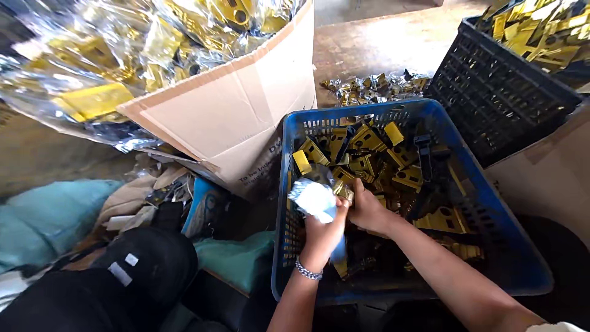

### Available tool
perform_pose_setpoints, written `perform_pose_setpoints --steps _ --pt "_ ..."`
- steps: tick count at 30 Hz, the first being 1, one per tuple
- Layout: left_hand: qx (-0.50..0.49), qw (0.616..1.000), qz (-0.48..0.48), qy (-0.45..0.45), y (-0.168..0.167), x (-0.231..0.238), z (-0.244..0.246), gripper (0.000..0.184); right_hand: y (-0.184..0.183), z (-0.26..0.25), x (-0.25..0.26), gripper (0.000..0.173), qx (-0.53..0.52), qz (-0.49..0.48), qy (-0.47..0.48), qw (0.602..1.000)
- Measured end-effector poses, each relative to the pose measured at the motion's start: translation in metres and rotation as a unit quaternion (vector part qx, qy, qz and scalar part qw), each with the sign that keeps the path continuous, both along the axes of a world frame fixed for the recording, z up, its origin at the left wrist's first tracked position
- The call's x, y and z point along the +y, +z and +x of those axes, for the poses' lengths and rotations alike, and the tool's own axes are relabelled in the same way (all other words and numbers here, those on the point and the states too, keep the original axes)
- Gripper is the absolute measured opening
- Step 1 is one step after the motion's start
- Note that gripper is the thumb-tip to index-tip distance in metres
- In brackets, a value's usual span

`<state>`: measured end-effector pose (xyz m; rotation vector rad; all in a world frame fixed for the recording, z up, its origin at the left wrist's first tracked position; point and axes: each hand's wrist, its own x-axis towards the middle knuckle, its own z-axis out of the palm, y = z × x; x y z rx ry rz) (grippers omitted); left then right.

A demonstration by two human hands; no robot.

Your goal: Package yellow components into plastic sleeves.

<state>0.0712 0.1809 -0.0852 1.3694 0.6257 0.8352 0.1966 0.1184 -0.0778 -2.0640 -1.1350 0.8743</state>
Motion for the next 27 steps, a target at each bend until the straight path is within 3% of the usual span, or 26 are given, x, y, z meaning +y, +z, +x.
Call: perform_pose_setpoints --steps 3,5,8,11,13,14,16,18,20,21,23,25,27 --pt "0.026 0.995 0.084 0.048 -0.006 0.007 0.003 0.022 0.012 0.007 -0.002 0.079 0.231 0.063 -0.030 0.970" --pt "0.025 0.992 0.079 0.098 -0.005 0.019 0.000 0.024 0.022 0.009 -0.012 0.069 0.292 0.124 -0.047 0.947" --pt "0.031 0.995 0.094 0.006 0.000 0.007 -0.006 0.018 0.017 0.012 -0.017 0.051 0.152 0.173 -0.117 0.966" --pt "0.023 0.990 0.090 -0.110 -0.001 -0.007 -0.008 0.016 0.015 0.022 -0.022 0.041 0.017 0.083 -0.009 0.996" --pt "0.027 0.995 0.002 -0.099 0.010 -0.001 -0.015 0.028 0.028 0.039 -0.027 0.028 -0.014 0.004 0.075 0.997" --pt "0.041 0.995 -0.046 -0.073 0.019 0.005 -0.020 0.031 0.033 0.051 -0.031 0.024 -0.018 0.008 0.069 0.997" --pt "0.071 0.995 -0.076 -0.009 0.030 0.016 -0.025 0.022 0.041 0.080 -0.041 0.022 -0.027 0.108 -0.055 0.992" --pt "0.085 0.995 -0.049 0.012 0.028 0.019 -0.023 0.018 0.047 0.108 -0.044 0.028 -0.028 0.202 -0.232 0.951" --pt "0.097 0.995 -0.004 0.013 0.018 0.015 -0.017 0.022 0.057 0.110 -0.043 0.044 -0.020 0.197 -0.304 0.932" --pt "0.102 0.995 0.019 0.014 0.013 0.013 -0.012 0.029 0.060 0.099 -0.043 0.051 0.002 0.175 -0.275 0.946" --pt "0.102 0.991 0.084 0.019 0.002 0.007 -0.001 0.048 0.057 0.058 -0.043 0.054 0.055 0.124 -0.110 0.985" --pt "0.104 0.977 0.186 0.022 -0.009 -0.004 0.003 0.062 0.046 0.023 -0.041 0.040 0.079 0.106 0.034 0.991" --pt "0.100 0.962 0.253 0.026 -0.013 -0.012 0.004 0.061 0.041 0.014 -0.042 0.023 0.086 0.110 0.033 0.990"
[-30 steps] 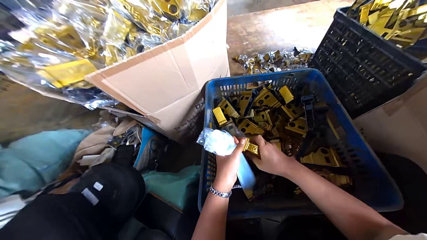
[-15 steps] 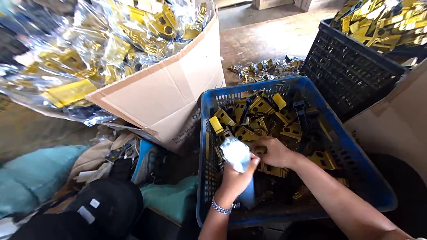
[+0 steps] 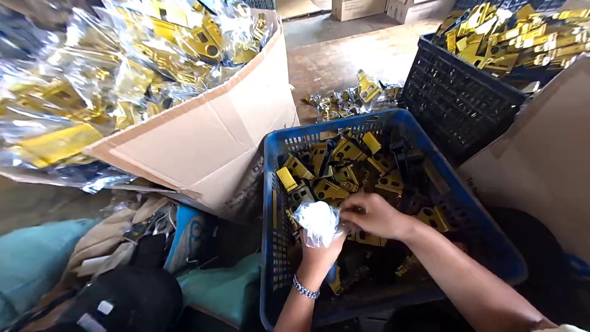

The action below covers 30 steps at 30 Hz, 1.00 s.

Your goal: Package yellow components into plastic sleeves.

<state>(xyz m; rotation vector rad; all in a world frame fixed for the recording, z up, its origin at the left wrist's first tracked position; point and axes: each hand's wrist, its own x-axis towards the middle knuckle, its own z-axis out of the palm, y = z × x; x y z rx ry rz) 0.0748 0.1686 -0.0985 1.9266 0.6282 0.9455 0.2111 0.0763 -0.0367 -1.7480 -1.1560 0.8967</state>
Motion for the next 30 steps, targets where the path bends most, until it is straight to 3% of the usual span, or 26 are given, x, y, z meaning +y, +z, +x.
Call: perform_pose_setpoints --steps 2,4,5,6,7,8,10,12,13,15,16,18,21,23,25,26,28,30 --pt "-0.001 0.999 -0.024 -0.024 0.002 -0.002 -0.002 0.061 -0.005 0.001 -0.005 0.022 0.021 -0.024 -0.016 0.999" --pt "-0.011 0.972 -0.217 -0.085 0.015 -0.003 -0.006 0.057 -0.011 -0.001 -0.010 0.026 0.044 -0.026 -0.025 0.998" --pt "-0.019 0.942 -0.318 -0.106 0.024 -0.003 -0.006 0.040 -0.014 -0.002 -0.014 0.023 0.082 -0.019 -0.026 0.996" --pt "-0.013 0.927 -0.357 -0.113 0.030 0.001 -0.006 0.024 -0.015 -0.002 -0.018 0.017 0.136 -0.012 -0.020 0.990" --pt "0.006 0.943 -0.317 -0.097 0.032 0.009 -0.008 0.019 -0.015 -0.002 -0.022 0.011 0.192 -0.005 -0.011 0.981" --pt "0.038 0.975 -0.214 -0.050 0.028 0.020 -0.011 0.022 -0.015 0.000 -0.025 0.007 0.235 0.001 -0.006 0.972" --pt "0.072 0.994 -0.048 0.069 0.012 0.046 -0.017 0.029 -0.018 -0.001 -0.026 0.012 0.270 0.007 -0.040 0.962" --pt "0.026 0.991 -0.107 0.080 0.016 0.049 -0.020 0.027 -0.020 -0.006 -0.023 0.026 0.280 0.018 -0.097 0.955" --pt "-0.010 0.981 -0.194 0.012 0.022 0.038 -0.022 0.028 -0.021 -0.009 -0.021 0.030 0.266 0.026 -0.097 0.959" --pt "-0.031 0.930 -0.339 -0.136 0.027 0.012 -0.021 0.032 -0.024 -0.015 -0.018 0.026 0.205 0.027 -0.005 0.978" --pt "-0.022 0.914 -0.366 -0.172 0.026 0.005 -0.017 0.034 -0.020 -0.014 -0.017 0.026 0.171 0.005 0.051 0.984" --pt "-0.007 0.938 -0.302 -0.168 0.019 0.008 -0.015 0.033 -0.014 0.004 -0.016 0.026 0.126 -0.035 0.077 0.988" --pt "0.019 0.985 -0.165 -0.037 0.013 0.031 -0.014 0.029 -0.028 0.059 -0.006 0.022 -0.003 -0.054 -0.048 0.997" --pt "0.010 0.986 -0.162 0.029 0.011 0.041 -0.012 0.035 -0.052 0.093 0.010 0.014 -0.211 -0.122 -0.029 0.969" --pt "-0.014 0.982 -0.180 0.048 0.011 0.044 -0.009 0.033 -0.078 0.108 0.024 0.044 -0.332 -0.242 0.115 0.904" --pt "-0.025 0.982 -0.183 0.046 0.011 0.044 -0.008 0.033 -0.089 0.112 0.028 0.049 -0.366 -0.282 0.184 0.867" --pt "-0.035 0.983 -0.176 0.039 0.011 0.041 -0.005 0.032 -0.103 0.117 0.029 0.043 -0.421 -0.287 0.233 0.828" --pt "-0.047 0.982 -0.176 0.044 0.011 0.036 -0.004 0.030 -0.103 0.123 0.023 0.031 -0.474 -0.217 0.220 0.825"
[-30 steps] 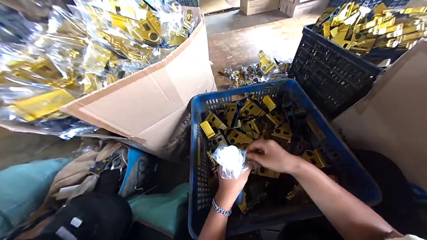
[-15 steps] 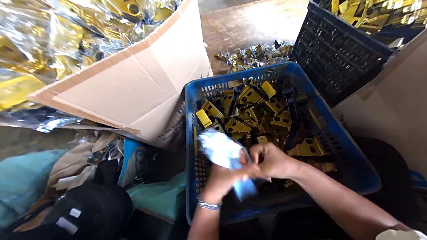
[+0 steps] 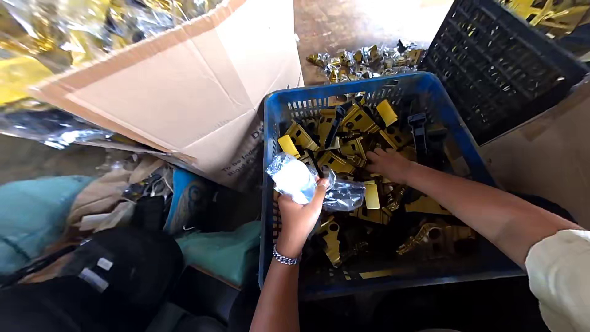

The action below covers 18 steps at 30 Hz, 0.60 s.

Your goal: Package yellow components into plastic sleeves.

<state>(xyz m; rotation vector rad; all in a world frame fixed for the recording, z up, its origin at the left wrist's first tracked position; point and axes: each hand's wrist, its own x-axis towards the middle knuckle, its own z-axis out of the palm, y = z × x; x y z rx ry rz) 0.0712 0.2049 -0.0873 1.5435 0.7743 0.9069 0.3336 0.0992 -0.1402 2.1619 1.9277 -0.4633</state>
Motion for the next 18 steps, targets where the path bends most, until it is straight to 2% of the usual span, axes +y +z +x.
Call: perform_pose_setpoints --steps 2,4,5,6,7,9,10,11,12,13,15,17,18 --pt "0.002 1.000 0.007 0.014 0.001 -0.001 0.000 0.029 0.017 0.000 -0.007 0.025 -0.032 0.066 -0.001 0.997" --pt "0.019 0.998 0.044 0.032 -0.001 0.002 -0.001 0.031 0.053 -0.012 -0.019 0.027 0.004 0.094 -0.090 0.992" --pt "0.027 0.997 0.069 0.037 -0.003 0.002 -0.001 0.033 0.070 -0.019 -0.030 0.029 0.064 0.118 -0.155 0.979" --pt "0.033 0.995 0.090 0.039 -0.005 0.002 0.000 0.034 0.080 -0.026 -0.043 0.035 0.151 0.164 -0.219 0.950" --pt "0.031 0.992 0.113 0.038 -0.008 0.001 0.001 0.035 0.087 -0.033 -0.056 0.042 0.248 0.215 -0.284 0.901" --pt "0.021 0.986 0.157 0.041 -0.015 -0.001 0.003 0.037 0.092 -0.053 -0.071 0.048 0.422 0.317 -0.373 0.763" --pt "0.018 0.983 0.176 0.043 -0.017 -0.002 0.004 0.037 0.095 -0.064 -0.074 0.051 0.491 0.344 -0.375 0.707" --pt "0.012 0.980 0.192 0.044 -0.019 -0.004 0.005 0.036 0.098 -0.075 -0.075 0.056 0.540 0.345 -0.342 0.687" --pt "0.005 0.979 0.197 0.047 -0.019 -0.007 0.005 0.035 0.100 -0.087 -0.073 0.061 0.572 0.325 -0.300 0.691" --pt "0.006 0.983 0.178 0.043 -0.016 -0.011 0.005 0.036 0.103 -0.098 -0.067 0.064 0.585 0.283 -0.268 0.712" --pt "0.014 0.998 0.059 0.019 -0.001 -0.022 0.003 0.038 0.105 -0.116 -0.047 0.059 0.576 0.216 -0.277 0.738" --pt "-0.036 0.993 -0.114 0.000 0.017 -0.025 0.002 0.037 0.094 -0.128 -0.025 0.050 0.501 0.272 -0.297 0.766" --pt "-0.070 0.982 -0.176 0.002 0.025 -0.022 0.002 0.034 0.087 -0.133 -0.016 0.045 0.422 0.319 -0.272 0.804"
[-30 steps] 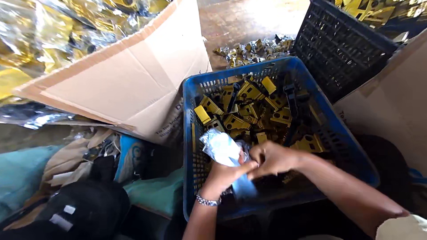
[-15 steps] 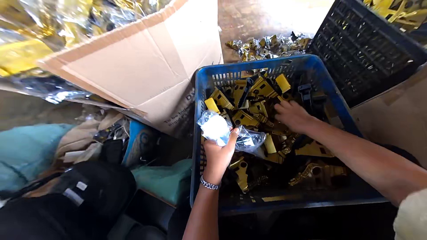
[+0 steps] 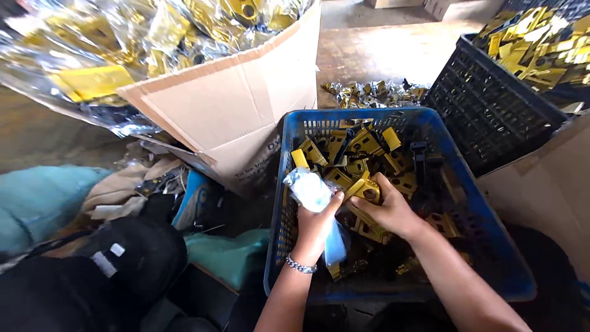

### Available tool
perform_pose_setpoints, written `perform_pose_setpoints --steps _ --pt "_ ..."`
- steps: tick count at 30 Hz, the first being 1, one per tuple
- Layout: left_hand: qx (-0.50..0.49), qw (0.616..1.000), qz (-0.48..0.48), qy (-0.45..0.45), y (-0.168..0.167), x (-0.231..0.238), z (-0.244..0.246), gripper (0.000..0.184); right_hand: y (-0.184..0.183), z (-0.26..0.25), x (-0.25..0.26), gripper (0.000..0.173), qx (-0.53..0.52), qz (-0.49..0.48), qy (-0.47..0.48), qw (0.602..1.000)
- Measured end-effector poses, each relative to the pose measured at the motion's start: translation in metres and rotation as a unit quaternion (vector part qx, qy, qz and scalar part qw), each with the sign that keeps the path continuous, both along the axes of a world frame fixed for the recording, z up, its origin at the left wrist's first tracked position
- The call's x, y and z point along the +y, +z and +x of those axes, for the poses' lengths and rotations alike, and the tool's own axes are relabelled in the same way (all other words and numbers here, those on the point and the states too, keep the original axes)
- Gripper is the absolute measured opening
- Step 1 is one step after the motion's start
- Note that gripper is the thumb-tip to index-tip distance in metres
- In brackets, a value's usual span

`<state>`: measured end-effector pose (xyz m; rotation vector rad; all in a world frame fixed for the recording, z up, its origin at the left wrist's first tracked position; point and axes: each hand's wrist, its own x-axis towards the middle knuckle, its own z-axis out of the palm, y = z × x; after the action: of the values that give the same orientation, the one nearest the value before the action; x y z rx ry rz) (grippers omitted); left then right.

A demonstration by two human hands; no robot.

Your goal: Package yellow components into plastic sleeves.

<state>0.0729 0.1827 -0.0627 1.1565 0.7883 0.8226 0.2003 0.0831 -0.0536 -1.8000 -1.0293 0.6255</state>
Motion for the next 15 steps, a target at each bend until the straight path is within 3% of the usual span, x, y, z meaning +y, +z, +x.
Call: perform_pose_setpoints --steps 1,3,5,8,11,13,15 --pt "-0.024 0.999 -0.040 0.008 0.006 0.003 -0.001 0.029 -0.007 -0.006 0.008 0.039 -0.107 0.005 0.009 0.994" --pt "-0.033 0.998 -0.052 0.008 0.007 0.006 -0.007 0.022 -0.010 -0.016 0.020 0.039 -0.197 -0.107 0.103 0.969" --pt "0.027 0.999 0.011 -0.017 -0.001 0.004 -0.011 0.022 -0.008 -0.015 0.035 0.053 -0.163 -0.213 0.154 0.951" --pt "0.128 0.976 0.170 -0.037 -0.020 -0.001 -0.006 0.039 -0.014 -0.004 0.047 0.080 -0.047 -0.196 0.116 0.973" --pt "0.112 0.973 0.200 0.034 -0.021 0.008 -0.001 0.051 0.000 0.004 0.036 0.093 0.112 -0.145 0.101 0.978" --pt "0.110 0.974 0.192 0.050 -0.014 0.013 -0.002 0.047 0.001 0.008 0.026 0.075 0.143 -0.064 0.048 0.987" --pt "0.134 0.962 0.237 -0.028 -0.012 0.001 -0.006 0.047 -0.005 0.012 0.019 0.061 0.077 -0.030 0.000 0.997"
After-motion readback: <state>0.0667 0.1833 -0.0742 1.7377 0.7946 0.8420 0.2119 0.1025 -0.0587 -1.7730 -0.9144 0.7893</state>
